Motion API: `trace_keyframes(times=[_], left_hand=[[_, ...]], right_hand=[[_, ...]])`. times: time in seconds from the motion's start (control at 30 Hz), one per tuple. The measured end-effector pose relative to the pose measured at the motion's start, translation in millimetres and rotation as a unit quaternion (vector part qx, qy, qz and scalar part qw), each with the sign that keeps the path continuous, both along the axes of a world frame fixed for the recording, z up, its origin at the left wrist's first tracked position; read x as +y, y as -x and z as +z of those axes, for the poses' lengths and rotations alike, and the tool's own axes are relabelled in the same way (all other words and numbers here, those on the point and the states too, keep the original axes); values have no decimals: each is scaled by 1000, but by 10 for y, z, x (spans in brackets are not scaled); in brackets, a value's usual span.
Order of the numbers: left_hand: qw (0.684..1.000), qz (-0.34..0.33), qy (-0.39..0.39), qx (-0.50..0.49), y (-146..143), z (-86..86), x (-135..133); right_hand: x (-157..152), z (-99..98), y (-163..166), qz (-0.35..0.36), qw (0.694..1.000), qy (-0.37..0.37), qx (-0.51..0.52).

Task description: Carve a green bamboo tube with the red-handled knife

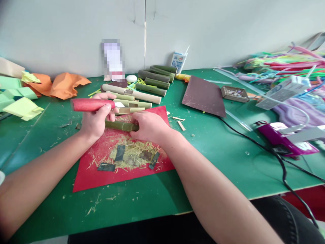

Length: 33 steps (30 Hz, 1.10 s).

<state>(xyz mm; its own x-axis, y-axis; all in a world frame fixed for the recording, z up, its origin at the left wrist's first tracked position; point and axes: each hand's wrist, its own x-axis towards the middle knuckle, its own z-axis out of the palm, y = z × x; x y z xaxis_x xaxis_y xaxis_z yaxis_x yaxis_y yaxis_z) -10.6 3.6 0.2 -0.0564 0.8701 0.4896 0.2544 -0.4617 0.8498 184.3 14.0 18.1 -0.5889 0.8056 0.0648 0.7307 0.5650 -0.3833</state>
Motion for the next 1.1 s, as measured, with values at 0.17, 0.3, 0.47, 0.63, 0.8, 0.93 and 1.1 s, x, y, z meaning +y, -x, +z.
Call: trace_keyframes(times=[0.17,0.3,0.47,0.63,0.8,0.93,1.1], left_hand=[[999,10,23,28,-6,17,-20],[998,18,35,39,-15,-20,-24],[998,-14,61,29,-17,-102,-36],[993,-42,31,103,-33,-61,-85],[990,-26,2,141,-37,-53,-90],[989,-19,5,149,-36,-59,-84],[990,-25,11,139,-44,-37,-92]], right_hand=[[-49,38,8,10,1000,-2,-11],[-69,55,20,6,999,-10,-31],[-76,5,65,-20,999,-20,-24],[-94,-83,140,-6,999,-51,-2],[-100,-114,175,-16,998,-56,8],[-98,-115,171,-18,999,-45,9],[-98,-106,164,-11,999,-37,25]])
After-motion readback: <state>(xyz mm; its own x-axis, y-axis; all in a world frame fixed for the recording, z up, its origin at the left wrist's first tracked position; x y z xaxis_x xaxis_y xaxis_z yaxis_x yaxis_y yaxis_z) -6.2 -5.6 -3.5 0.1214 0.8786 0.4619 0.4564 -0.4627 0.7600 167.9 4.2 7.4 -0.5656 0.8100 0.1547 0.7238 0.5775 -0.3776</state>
